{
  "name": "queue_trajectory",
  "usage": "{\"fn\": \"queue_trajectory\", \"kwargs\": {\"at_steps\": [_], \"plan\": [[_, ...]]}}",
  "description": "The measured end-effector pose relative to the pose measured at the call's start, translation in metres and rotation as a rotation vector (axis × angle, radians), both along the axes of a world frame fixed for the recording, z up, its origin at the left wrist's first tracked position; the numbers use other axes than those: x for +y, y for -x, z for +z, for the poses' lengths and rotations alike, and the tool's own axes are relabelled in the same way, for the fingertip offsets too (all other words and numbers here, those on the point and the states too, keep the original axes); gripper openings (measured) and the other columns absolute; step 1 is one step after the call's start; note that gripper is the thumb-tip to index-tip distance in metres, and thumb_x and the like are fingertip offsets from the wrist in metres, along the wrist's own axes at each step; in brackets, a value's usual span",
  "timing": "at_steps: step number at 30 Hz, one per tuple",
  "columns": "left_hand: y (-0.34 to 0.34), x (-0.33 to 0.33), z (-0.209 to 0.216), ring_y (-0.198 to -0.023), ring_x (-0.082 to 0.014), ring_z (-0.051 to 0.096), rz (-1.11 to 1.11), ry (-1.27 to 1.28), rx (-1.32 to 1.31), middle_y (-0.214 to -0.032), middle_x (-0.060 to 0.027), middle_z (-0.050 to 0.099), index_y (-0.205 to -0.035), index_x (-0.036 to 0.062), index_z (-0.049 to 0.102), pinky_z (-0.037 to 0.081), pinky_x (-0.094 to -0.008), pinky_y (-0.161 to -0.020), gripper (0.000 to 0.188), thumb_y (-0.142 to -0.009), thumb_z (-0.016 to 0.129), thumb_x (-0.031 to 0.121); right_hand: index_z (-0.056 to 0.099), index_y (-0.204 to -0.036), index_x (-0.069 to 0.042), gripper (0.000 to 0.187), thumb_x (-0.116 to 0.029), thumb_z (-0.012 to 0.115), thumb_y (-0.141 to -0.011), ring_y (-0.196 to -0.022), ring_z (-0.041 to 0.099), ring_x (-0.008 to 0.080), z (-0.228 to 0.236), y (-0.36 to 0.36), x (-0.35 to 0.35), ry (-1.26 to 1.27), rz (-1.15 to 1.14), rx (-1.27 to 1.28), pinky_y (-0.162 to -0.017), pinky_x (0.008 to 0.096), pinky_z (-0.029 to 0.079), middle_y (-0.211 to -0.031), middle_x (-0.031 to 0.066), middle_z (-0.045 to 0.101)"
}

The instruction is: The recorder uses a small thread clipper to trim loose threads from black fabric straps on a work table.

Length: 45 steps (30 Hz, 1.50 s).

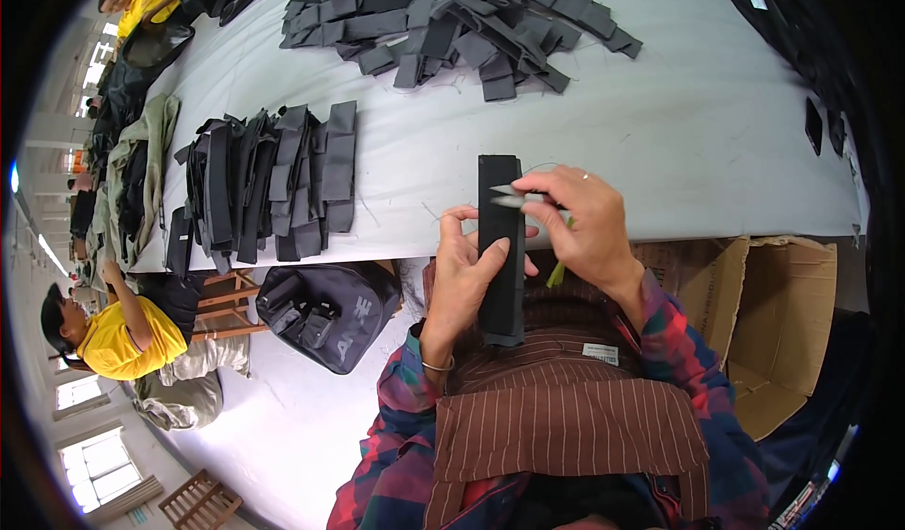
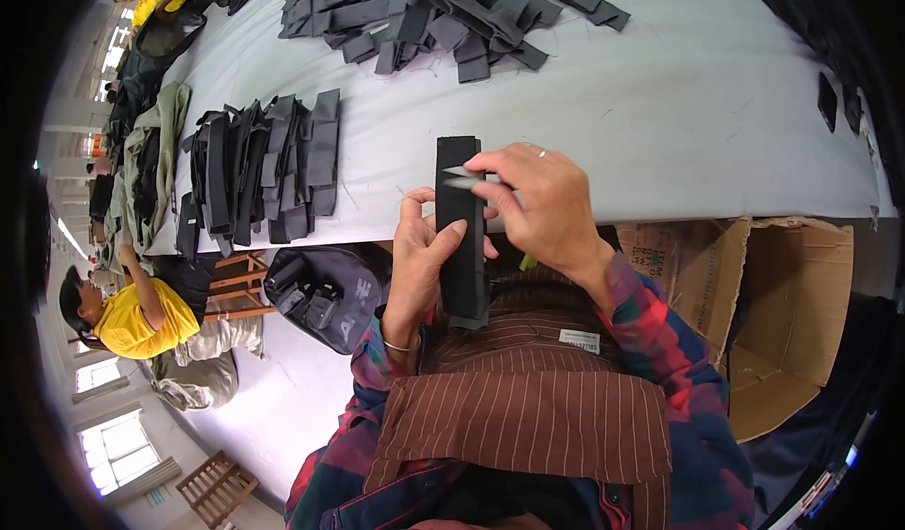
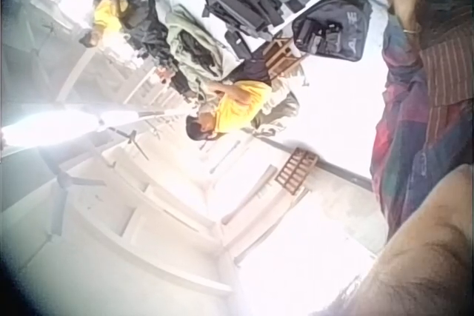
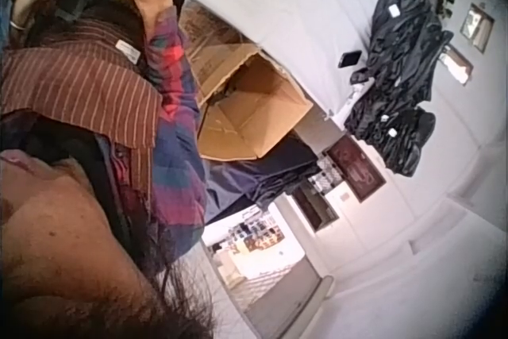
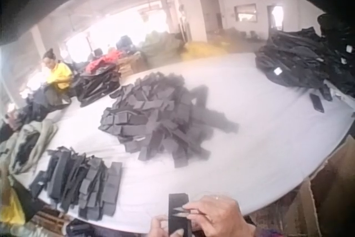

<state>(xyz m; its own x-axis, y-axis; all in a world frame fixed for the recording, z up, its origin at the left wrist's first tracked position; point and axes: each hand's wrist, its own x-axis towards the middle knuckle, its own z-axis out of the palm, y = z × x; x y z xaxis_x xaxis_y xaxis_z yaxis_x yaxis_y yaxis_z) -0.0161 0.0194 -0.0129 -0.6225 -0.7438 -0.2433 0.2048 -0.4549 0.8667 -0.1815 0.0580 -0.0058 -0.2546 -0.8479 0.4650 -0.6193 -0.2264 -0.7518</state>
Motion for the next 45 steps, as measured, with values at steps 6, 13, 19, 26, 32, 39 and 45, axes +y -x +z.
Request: {"fn": "queue_trajectory", "kwargs": {"at_steps": [6, 13, 19, 26, 32, 39, 45], "plan": [[0.002, -0.001, 0.002, -0.075, -0.0199, 0.068, -0.006, 0.062, -0.016, -0.095, -0.0193, 0.064, -0.140, 0.0049, 0.010, 0.056, -0.0281, -0.065, 0.062, -0.090, 0.047, -0.003, 0.065, -0.095, -0.011, 0.018, -0.014, 0.067, -0.077, -0.066, 0.058, 0.0240, -0.006, -0.008, 0.000, -0.021, 0.032, 0.212, -0.061, 0.0354, 0.042, -0.075, 0.0034, 0.062], [0.001, -0.001, 0.006, -0.073, -0.0194, 0.068, -0.017, 0.080, -0.029, -0.089, -0.0163, 0.064, -0.151, 0.0127, 0.002, 0.058, -0.0302, -0.068, 0.080, -0.087, 0.046, -0.008, 0.065, -0.092, -0.009, 0.015, -0.010, 0.068, -0.077, -0.066, 0.057, 0.0258, -0.006, -0.011, -0.001, -0.030, 0.039, 0.166, -0.059, 0.0360, 0.041, -0.075, 0.0062, 0.061], [0.000, 0.001, 0.004, -0.072, -0.0217, 0.068, -0.030, 0.119, -0.068, -0.093, -0.0188, 0.065, -0.151, 0.0116, 0.004, 0.058, -0.0320, -0.068, 0.080, -0.086, 0.046, -0.010, 0.065, -0.091, -0.011, 0.014, -0.013, 0.067, -0.078, -0.065, 0.058, 0.0235, -0.009, -0.007, -0.002, -0.027, 0.018, 0.204, -0.060, 0.0353, 0.043, -0.076, 0.0034, 0.064], [-0.004, 0.000, 0.000, -0.068, -0.0206, 0.067, -0.079, 0.003, -0.045, -0.101, -0.0226, 0.066, -0.149, -0.0005, 0.011, 0.055, -0.0281, -0.062, 0.072, -0.087, 0.048, -0.005, 0.065, -0.093, -0.009, 0.015, -0.011, 0.065, -0.079, -0.067, 0.057, 0.0244, -0.002, 0.008, -0.011, -0.001, -0.037, 0.184, -0.062, 0.0341, 0.042, -0.076, 0.0053, 0.062], [-0.010, -0.002, 0.004, -0.066, -0.0210, 0.066, -0.169, -0.090, 0.000, -0.100, -0.0219, 0.065, -0.149, 0.0027, 0.017, 0.055, -0.0288, -0.061, 0.071, -0.085, 0.045, -0.008, 0.065, -0.091, -0.010, 0.012, -0.011, 0.066, -0.079, -0.066, 0.057, 0.0236, -0.003, 0.014, -0.014, -0.009, -0.012, 0.180, -0.063, 0.0342, 0.042, -0.077, 0.0040, 0.064], [-0.015, -0.003, -0.002, -0.066, -0.0224, 0.066, -0.190, -0.124, -0.012, -0.103, -0.0226, 0.064, -0.150, 0.0050, 0.018, 0.055, -0.0294, -0.061, 0.072, -0.084, 0.044, -0.010, 0.065, -0.089, -0.011, 0.009, -0.013, 0.066, -0.080, -0.066, 0.059, 0.0231, -0.004, 0.020, -0.011, -0.010, -0.016, 0.138, -0.063, 0.0339, 0.043, -0.077, 0.0026, 0.065], [-0.016, -0.005, -0.003, -0.067, -0.0229, 0.067, -0.178, -0.157, 0.027, -0.103, -0.0227, 0.064, -0.150, 0.0069, 0.018, 0.055, -0.0298, -0.061, 0.072, -0.085, 0.044, -0.009, 0.066, -0.095, -0.010, 0.014, -0.014, 0.066, -0.081, -0.067, 0.059, 0.0223, 0.006, 0.016, -0.007, -0.058, -0.003, 0.026, -0.064, 0.0333, 0.044, -0.077, 0.0053, 0.063]]}}
